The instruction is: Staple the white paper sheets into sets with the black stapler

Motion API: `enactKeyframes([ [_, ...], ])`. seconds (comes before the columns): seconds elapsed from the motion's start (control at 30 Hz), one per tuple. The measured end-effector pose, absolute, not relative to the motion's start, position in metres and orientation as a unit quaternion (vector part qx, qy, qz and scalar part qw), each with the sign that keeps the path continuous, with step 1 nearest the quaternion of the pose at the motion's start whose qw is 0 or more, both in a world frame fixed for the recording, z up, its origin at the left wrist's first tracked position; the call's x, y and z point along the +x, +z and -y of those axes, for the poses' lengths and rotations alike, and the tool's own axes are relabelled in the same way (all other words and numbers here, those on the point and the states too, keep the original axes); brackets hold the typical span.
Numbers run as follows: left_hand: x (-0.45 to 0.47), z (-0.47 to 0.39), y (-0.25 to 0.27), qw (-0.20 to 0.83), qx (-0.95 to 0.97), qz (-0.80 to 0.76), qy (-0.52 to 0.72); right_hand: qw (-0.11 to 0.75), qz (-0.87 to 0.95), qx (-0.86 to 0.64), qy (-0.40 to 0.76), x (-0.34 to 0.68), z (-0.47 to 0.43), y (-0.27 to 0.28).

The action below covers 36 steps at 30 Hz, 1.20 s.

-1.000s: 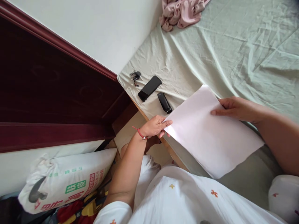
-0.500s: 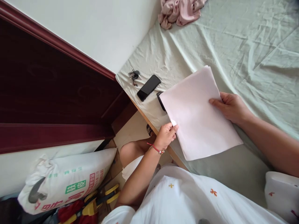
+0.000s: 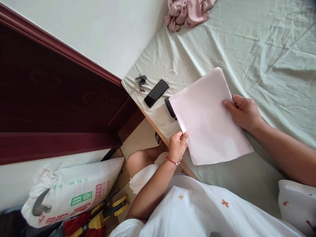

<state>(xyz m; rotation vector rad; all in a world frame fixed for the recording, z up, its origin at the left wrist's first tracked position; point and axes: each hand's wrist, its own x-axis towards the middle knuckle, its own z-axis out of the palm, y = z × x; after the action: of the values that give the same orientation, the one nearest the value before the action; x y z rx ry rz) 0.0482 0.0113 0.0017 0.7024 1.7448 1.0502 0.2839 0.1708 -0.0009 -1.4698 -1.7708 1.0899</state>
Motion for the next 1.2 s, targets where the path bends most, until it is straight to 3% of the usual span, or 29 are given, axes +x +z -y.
enactKeyframes([
  [0.37,0.044,-0.004,0.001,0.489,0.299,-0.696,0.432,0.33,0.657,-0.507,0.451,0.286,-0.172,-0.006],
  [0.57,0.048,-0.009,-0.002,0.351,0.37,-0.732,0.452,0.375,0.575,-0.45,0.571,0.282,-0.165,-0.001],
  [0.7,0.058,-0.011,-0.001,0.325,0.356,-0.756,0.443,0.377,0.566,-0.439,0.587,0.28,-0.165,-0.001],
  [1.0,0.038,-0.017,0.003,0.393,0.285,-0.689,0.539,0.296,0.551,-0.418,0.659,0.288,-0.169,0.003],
  [1.2,0.008,-0.046,0.021,0.412,0.306,-0.599,0.614,0.178,0.524,-0.356,0.753,0.291,-0.167,0.001],
])
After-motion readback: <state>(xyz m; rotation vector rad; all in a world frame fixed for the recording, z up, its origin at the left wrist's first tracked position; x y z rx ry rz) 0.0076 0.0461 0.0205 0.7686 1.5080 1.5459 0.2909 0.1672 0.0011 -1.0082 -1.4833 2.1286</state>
